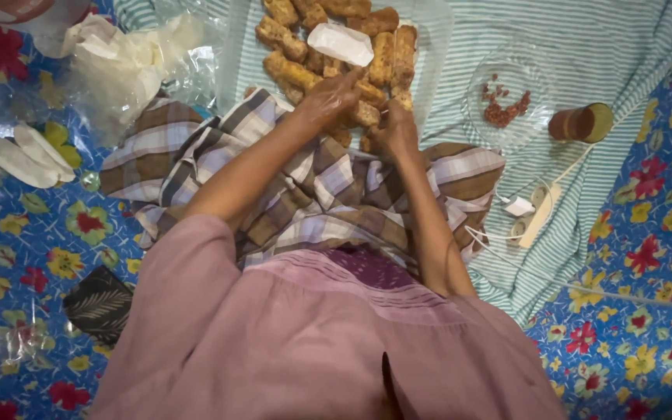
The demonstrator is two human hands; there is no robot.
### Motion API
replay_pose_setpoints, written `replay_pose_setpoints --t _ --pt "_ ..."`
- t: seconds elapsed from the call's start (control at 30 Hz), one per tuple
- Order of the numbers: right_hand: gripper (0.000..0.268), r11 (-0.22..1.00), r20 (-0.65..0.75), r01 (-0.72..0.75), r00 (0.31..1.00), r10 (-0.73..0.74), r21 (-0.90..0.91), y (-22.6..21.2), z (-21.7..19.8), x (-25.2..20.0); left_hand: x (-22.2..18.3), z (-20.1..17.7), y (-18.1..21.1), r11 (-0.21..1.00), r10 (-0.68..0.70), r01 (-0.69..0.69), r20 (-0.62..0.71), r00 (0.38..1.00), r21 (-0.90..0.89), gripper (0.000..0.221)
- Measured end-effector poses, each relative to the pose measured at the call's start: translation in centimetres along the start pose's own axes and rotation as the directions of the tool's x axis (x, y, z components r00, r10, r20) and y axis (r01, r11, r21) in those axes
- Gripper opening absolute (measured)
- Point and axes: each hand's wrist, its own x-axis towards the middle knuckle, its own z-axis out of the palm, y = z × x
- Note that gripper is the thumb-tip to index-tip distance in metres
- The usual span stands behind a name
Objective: Wrapping individual pieces of fried food in small plastic sheets for packaging.
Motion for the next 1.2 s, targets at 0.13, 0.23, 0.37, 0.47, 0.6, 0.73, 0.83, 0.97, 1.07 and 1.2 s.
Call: replay_pose_setpoints --t 0.13,0.23,0.37,0.47,0.6,0.73,0.83,0.97,1.07,1.2 --pt "0.034 0.996 0.033 -0.063 0.997 0.065 -0.067 -2.5 -1.3 -0.8 -0.2 -1.8 1.0 0.994 -0.041 0.050 0.094 0.995 -0.095 0.082" --pt "0.035 0.996 0.032 -0.059 0.998 0.061 -0.068 -3.1 -1.7 -1.0 0.4 -1.6 0.8 1.000 -0.021 0.023 0.216 0.976 -0.007 0.046" --pt "0.037 0.998 -0.010 0.005 1.000 -0.005 -0.065 -2.3 -1.3 -1.1 0.3 -0.7 0.2 0.999 0.038 -0.039 0.139 0.990 0.001 0.050" --pt "0.032 0.993 -0.061 0.108 0.993 -0.105 0.047 -2.2 -1.7 -1.0 0.3 -2.7 1.1 0.998 0.022 -0.013 0.162 0.986 -0.054 0.052" --pt "0.033 0.983 -0.031 0.115 0.993 -0.112 0.139 -3.8 -3.7 -0.8 0.5 -9.3 3.9 0.690 -0.438 0.600 0.426 0.792 -0.405 0.051" --pt "0.027 0.972 -0.119 0.162 0.983 -0.142 0.171 -4.7 -4.1 2.4 1.2 -12.0 2.7 0.862 -0.351 0.444 0.344 0.871 -0.246 0.034" --pt "0.030 0.965 -0.120 0.163 0.983 -0.141 0.207 -6.4 -5.1 5.4 2.7 -12.2 -0.9 0.717 -0.476 0.553 0.281 0.833 -0.425 0.041" --pt "0.030 0.922 -0.114 0.325 0.945 -0.307 0.212 -9.0 -6.3 9.1 5.9 -8.1 -7.5 0.992 0.050 -0.039 -0.084 0.995 0.124 0.051" --pt "0.035 0.882 -0.150 0.453 0.888 -0.434 0.132 -7.6 -5.1 12.0 6.7 -9.0 -8.1 0.993 -0.067 0.066 0.011 0.998 0.098 0.030" --pt "0.042 0.930 -0.022 0.328 0.944 -0.329 0.165 -5.4 -2.8 12.7 5.8 -10.4 -6.5 0.991 -0.128 0.123 0.106 0.986 0.057 0.108"
